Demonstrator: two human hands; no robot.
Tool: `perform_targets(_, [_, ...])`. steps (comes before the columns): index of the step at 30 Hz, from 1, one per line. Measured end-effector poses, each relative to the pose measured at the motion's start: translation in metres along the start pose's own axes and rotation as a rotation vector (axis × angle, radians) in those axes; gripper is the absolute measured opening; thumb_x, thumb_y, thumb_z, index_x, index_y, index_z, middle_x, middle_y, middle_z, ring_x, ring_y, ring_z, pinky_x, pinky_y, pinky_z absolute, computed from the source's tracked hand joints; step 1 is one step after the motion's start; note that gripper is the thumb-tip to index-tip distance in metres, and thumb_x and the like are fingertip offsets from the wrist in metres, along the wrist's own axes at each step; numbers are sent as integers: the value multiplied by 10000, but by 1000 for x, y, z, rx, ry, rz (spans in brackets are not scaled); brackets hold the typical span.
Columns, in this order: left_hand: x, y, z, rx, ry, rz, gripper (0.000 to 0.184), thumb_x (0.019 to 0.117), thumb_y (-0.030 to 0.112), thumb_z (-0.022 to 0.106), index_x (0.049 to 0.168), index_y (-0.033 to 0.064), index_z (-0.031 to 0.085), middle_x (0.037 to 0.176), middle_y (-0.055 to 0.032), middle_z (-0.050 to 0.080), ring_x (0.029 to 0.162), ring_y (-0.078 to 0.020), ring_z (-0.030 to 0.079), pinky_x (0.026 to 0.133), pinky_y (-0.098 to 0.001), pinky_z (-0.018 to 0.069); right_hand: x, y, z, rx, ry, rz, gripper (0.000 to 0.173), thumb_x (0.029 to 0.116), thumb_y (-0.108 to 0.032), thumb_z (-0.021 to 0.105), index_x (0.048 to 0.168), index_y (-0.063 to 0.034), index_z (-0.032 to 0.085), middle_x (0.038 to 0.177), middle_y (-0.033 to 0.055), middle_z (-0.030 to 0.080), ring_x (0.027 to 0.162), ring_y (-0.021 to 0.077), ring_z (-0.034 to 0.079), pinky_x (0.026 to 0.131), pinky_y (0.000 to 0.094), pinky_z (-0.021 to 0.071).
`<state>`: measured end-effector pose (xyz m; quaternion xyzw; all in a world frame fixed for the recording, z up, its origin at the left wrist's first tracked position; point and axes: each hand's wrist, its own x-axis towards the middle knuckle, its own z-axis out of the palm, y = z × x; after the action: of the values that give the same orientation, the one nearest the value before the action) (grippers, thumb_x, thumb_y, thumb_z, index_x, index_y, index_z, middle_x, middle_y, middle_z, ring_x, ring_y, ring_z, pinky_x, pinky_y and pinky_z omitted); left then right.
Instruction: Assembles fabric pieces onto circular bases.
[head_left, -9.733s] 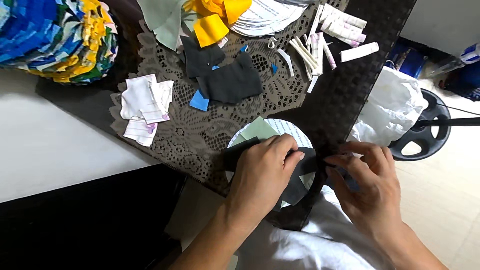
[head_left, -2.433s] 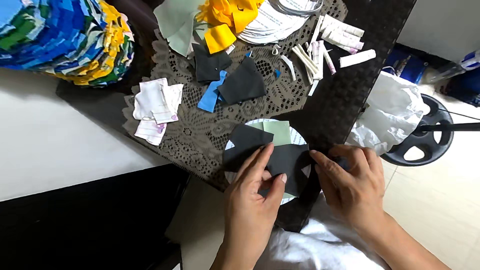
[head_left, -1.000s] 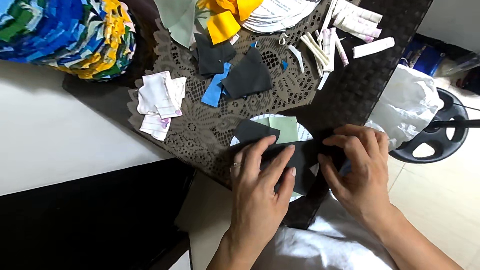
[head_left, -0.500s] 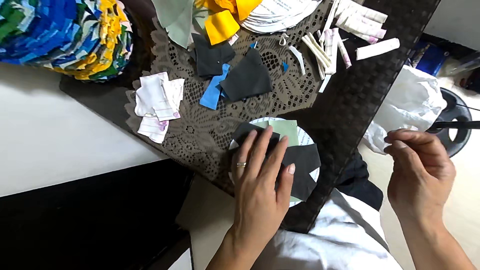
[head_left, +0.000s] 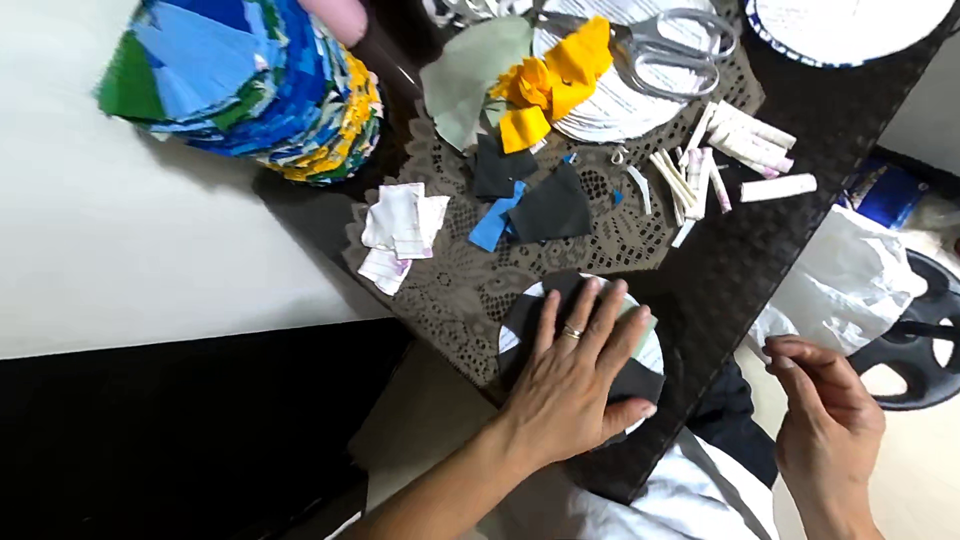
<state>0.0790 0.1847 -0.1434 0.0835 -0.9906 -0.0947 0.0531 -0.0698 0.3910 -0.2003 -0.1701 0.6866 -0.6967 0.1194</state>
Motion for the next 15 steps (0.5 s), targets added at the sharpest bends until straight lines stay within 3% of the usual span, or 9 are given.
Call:
perform_targets(3, [0,-11,-6,-36,-47,116,797,985,714,312,1564,174,412,1610,-158,403,1505,-373,343,1160,-700,212,-1,1,0,-93,-28,-121,178,987,-95,545,1033,-164,703,1086,-123,691,1038,1,641,883,183,541])
perform_targets(5, [5,-14,-13,-97,-15,71,742,1017,656,334,1546,148,447,1592,-159,432,1491,-369,373,1165,-687,237,-1,0,1,-139,-46,-194,159,991,-124,552,1036,-158,701,1096,-116,678,1060,-8,625,901,173,525])
perform_targets(8, [30,-31,-34,-114,158,-118,402,1017,301,556,1338,84,666,1422,-147,610,1344,-351,556,1093,-587,430,0,-3,5,-178,-72,-272,147,997,-152,559,1046,-137,696,1102,-86,665,1057,-18,611,901,159,513])
perform_targets(10, [49,-50,-50,-59,223,-164,252,980,135,613,1177,38,737,1258,-156,694,1194,-339,655,989,-501,534,1,-5,8,-202,-87,-313,148,1001,-156,556,1042,-118,693,1101,-55,662,1070,-9,608,908,156,509])
perform_targets(13, [68,-66,-60,42,229,-77,142,946,55,629,1006,8,748,1049,-156,734,1000,-321,714,853,-441,581,5,-8,11,-234,-97,-372,155,1004,-141,546,1031,-88,689,1090,-14,654,1082,6,607,918,154,506])
perform_targets(15, [77,-65,-62,101,171,-8,111,944,65,644,965,10,738,980,-153,720,947,-332,710,799,-438,585,6,-10,12,-248,-100,-382,151,1007,-150,549,1031,-95,687,1090,-13,652,1081,2,604,917,149,502])
